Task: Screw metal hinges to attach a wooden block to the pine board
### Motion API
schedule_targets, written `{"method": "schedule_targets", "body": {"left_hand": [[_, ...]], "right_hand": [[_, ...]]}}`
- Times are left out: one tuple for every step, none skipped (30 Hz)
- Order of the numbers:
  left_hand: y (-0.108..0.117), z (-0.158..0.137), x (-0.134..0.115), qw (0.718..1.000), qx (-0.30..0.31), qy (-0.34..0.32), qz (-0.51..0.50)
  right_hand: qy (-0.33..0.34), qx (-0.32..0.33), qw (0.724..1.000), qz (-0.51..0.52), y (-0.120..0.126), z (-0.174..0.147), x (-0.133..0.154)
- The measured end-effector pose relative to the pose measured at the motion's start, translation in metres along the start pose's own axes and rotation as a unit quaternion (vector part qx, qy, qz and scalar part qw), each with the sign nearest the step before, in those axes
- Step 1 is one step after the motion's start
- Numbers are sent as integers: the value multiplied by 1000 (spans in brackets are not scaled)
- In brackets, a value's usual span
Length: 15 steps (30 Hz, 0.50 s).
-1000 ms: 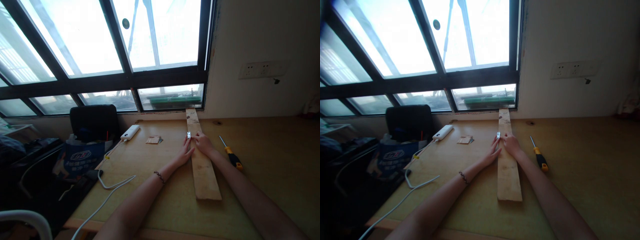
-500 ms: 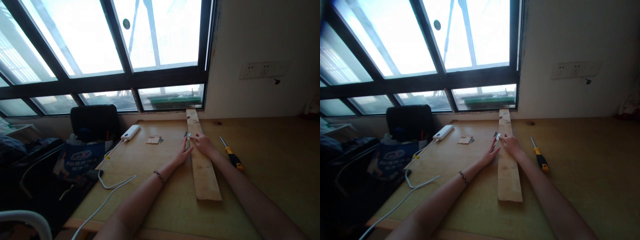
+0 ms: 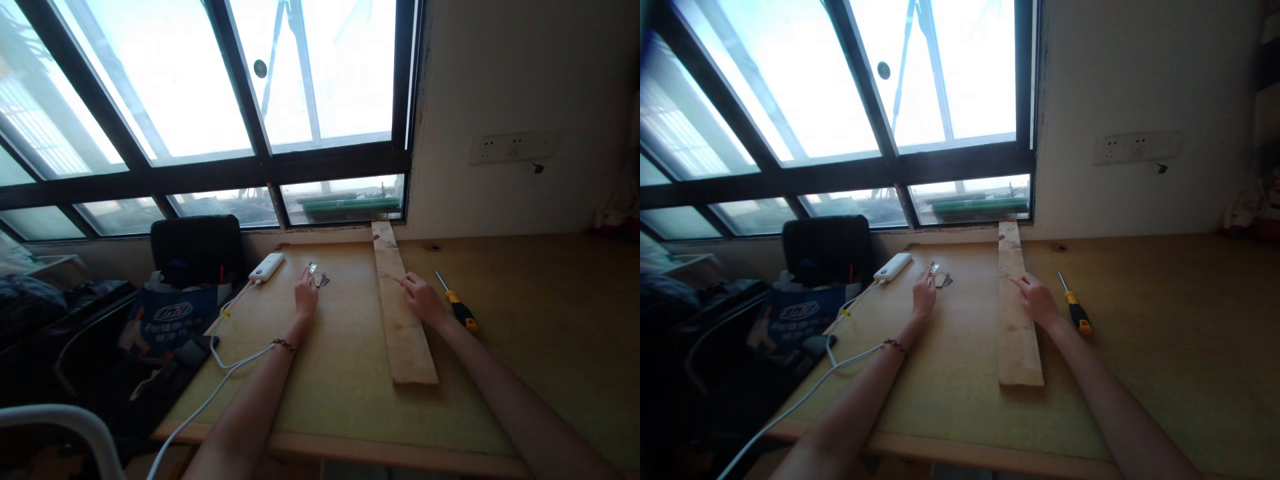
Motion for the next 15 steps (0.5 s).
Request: {"method": "schedule_targets", "body": {"left_hand": [[6, 0, 7, 999, 13, -12, 41], [10, -1, 13, 997, 26, -16, 77], [12, -2, 18, 994, 38, -13, 106], [12, -3, 21, 990, 50, -5, 128], [12, -3, 23, 988, 61, 5, 143], [11, -3, 25, 986, 71, 13, 148], [10, -1, 25, 986, 80, 15, 146], [8, 0, 25, 986, 88, 11, 138], [7, 2, 26, 987, 94, 3, 129], [6, 3, 26, 988, 99, -5, 120], [4, 4, 27, 988, 104, -11, 114], [3, 5, 28, 988, 110, -14, 110], [2, 6, 30, 987, 117, -13, 110], [1, 5, 31, 986, 124, -8, 112], [-1, 5, 33, 985, 130, -1, 115]], "right_hand": [[-6, -9, 1000, -2, 4, -8, -2], [-14, -18, 1000, -3, 6, -16, -4], [-24, -26, 999, -4, 8, -23, -7], [-33, -30, 999, -4, 9, -28, -9], [-40, -31, 999, -3, 8, -32, -12], [-45, -30, 999, -2, 8, -34, -13], [-48, -25, 999, -1, 7, -36, -15], [-48, -21, 999, -1, 6, -36, -15], [-46, -16, 999, -2, 5, -36, -15], [-45, -13, 999, -3, 4, -36, -15], [-45, -11, 999, -4, 3, -35, -16], [-46, -9, 999, -5, 3, -35, -16], [-49, -8, 999, -7, 3, -35, -17], [-51, -7, 999, -9, 3, -35, -18], [-54, -7, 998, -11, 3, -36, -20]]}}
Point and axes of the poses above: each hand's wrist, its own z-axis towards the middle knuckle, its own y-axis out of the back of the hand, x = y × z, the point moved 2 cm from there along z, towards the middle knuckle, and after that the axes turned 4 degrees about z, right-handed, at the moved point
